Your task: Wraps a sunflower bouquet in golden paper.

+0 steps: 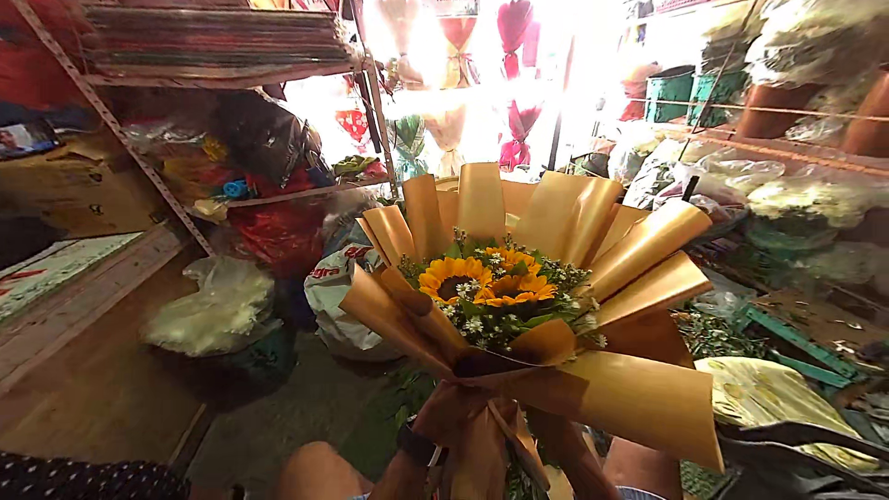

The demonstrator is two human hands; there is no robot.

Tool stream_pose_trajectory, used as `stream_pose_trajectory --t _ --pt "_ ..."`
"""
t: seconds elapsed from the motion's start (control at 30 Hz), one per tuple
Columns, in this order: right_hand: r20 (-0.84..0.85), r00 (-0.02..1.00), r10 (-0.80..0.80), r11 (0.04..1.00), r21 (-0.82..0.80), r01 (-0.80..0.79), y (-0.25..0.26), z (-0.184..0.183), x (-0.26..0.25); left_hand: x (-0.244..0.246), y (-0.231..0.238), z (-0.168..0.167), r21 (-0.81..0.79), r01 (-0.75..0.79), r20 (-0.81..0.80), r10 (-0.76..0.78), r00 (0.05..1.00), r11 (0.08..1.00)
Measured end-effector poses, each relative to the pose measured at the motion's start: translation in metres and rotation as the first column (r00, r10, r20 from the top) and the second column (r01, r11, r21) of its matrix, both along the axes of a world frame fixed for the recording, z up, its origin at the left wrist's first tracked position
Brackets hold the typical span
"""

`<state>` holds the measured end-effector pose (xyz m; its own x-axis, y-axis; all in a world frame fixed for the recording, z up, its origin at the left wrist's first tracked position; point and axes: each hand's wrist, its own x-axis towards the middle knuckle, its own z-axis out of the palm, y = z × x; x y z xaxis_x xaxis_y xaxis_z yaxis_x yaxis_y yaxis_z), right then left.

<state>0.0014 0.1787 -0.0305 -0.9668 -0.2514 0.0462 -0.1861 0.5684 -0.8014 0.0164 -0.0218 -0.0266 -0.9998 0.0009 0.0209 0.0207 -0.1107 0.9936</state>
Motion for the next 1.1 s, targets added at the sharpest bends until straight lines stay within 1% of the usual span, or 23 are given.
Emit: stream_pose_trajectory --t 0.03,0.1,0.13,0.17,0.23,0.3,0.33,0.4,0.43,0.47,0.5,0.53,0.6,0.67,0.73,0.77,0.8,0.87,0.93,1.0,1.03,1.07,1.1 --pt "-0.039 0.999 0.01 0.998 -0.066 -0.013 -0.001 0.0 -0.003 -0.002 -0.002 -0.002 0.006 -0.009 -0.014 0.009 1.0 1.0" --pt "0.01 0.997 0.077 0.981 -0.18 -0.074 0.005 -0.001 -0.01 -0.003 -0.005 -0.007 0.015 -0.008 -0.032 0.008 0.999 1.0" --pt "0.062 0.995 0.072 0.975 -0.215 -0.057 0.007 -0.005 -0.011 -0.002 -0.006 -0.01 0.016 -0.005 -0.032 0.006 0.999 1.0" --pt "0.11 0.993 0.041 0.977 -0.213 -0.017 0.004 -0.006 -0.012 -0.003 -0.006 -0.011 0.025 -0.001 -0.034 0.002 0.999 1.0" --pt "0.092 0.996 0.015 0.985 -0.175 0.002 -0.006 -0.006 -0.015 -0.005 -0.005 -0.009 0.088 -0.009 -0.03 0.012 0.999 0.996" --pt "-0.059 0.996 0.066 0.985 -0.159 -0.074 -0.009 -0.004 -0.018 -0.009 -0.006 -0.011 0.092 -0.045 -0.035 0.048 0.998 0.995" --pt "-0.091 0.99 0.106 0.974 -0.19 -0.122 -0.008 -0.005 -0.022 -0.01 -0.007 -0.011 0.077 -0.065 -0.028 0.067 0.997 0.995" --pt "-0.055 0.988 0.144 0.948 -0.28 -0.154 -0.006 -0.002 -0.026 -0.01 -0.008 -0.011 0.061 -0.069 -0.007 0.07 0.998 0.996" --pt "0.004 0.992 0.123 0.94 -0.322 -0.116 -0.009 -0.002 -0.028 -0.01 -0.007 -0.011 0.066 -0.072 0.015 0.071 0.997 0.995" --pt "0.049 0.994 0.099 0.946 -0.314 -0.078 -0.014 -0.002 -0.03 -0.013 -0.006 -0.012 0.075 -0.085 0.032 0.082 0.996 0.994" --pt "0.04 0.995 0.094 0.961 -0.264 -0.08 -0.017 -0.003 -0.033 -0.016 -0.006 -0.012 0.081 -0.093 0.038 0.09 0.995 0.992" --pt "-0.014 0.994 0.112 0.968 -0.226 -0.112 -0.018 -0.006 -0.036 -0.018 -0.007 -0.014 0.082 -0.1 0.034 0.097 0.995 0.992" --pt "-0.1 0.972 0.211 0.946 -0.229 -0.229 -0.016 -0.011 -0.044 -0.024 -0.012 -0.021 0.04 -0.104 0.012 0.104 0.995 0.994" --pt "-0.031 0.96 0.28 0.903 -0.331 -0.274 -0.012 -0.013 -0.053 -0.029 -0.011 -0.028 0.024 -0.116 0.027 0.115 0.993 0.993" --pt "0.078 0.963 0.258 0.859 -0.475 -0.192 -0.017 -0.022 -0.063 -0.038 -0.012 -0.037 0.065 -0.112 0.033 0.11 0.993 0.992" --pt "0.101 0.966 0.237 0.862 -0.481 -0.161 -0.02 -0.03 -0.069 -0.043 -0.013 -0.042 0.095 -0.103 0.02 0.101 0.995 0.99" --pt "0.096 0.967 0.237 0.864 -0.477 -0.164 -0.021 -0.042 -0.076 -0.049 -0.014 -0.048 0.126 -0.102 0.008 0.102 0.995 0.987" --pt "0.1 0.949 0.3 0.859 -0.46 -0.224 -0.012 -0.071 -0.088 -0.06 -0.018 -0.054 0.178 -0.108 0.037 0.103 0.994 0.978" --pt "0.177 0.919 0.351 0.9 -0.333 -0.28 0.009 -0.103 -0.102 -0.072 -0.028 -0.065 0.205 -0.095 0.054 0.085 0.995 0.974" --pt "0.215 0.943 0.253 0.964 -0.133 -0.229 0.033 -0.125 -0.114 -0.086 -0.042 -0.084 0.188 -0.061 0.063 0.05 0.997 0.98" --pt "0.182 0.968 0.172 0.985 -0.066 -0.163 0.042 -0.128 -0.118 -0.092 -0.048 -0.093 0.17 -0.06 0.077 0.047 0.996 0.984" --pt "0.097 0.991 0.091 0.995 -0.058 -0.086 0.049 -0.126 -0.12 -0.099 -0.051 -0.103 0.152 -0.072 0.099 0.057 0.993 0.986" --pt "-0.036 0.999 0.001 0.993 -0.117 -0.005 0.052 -0.121 -0.123 -0.105 -0.053 -0.113 0.127 -0.093 0.128 0.077 0.989 0.988"
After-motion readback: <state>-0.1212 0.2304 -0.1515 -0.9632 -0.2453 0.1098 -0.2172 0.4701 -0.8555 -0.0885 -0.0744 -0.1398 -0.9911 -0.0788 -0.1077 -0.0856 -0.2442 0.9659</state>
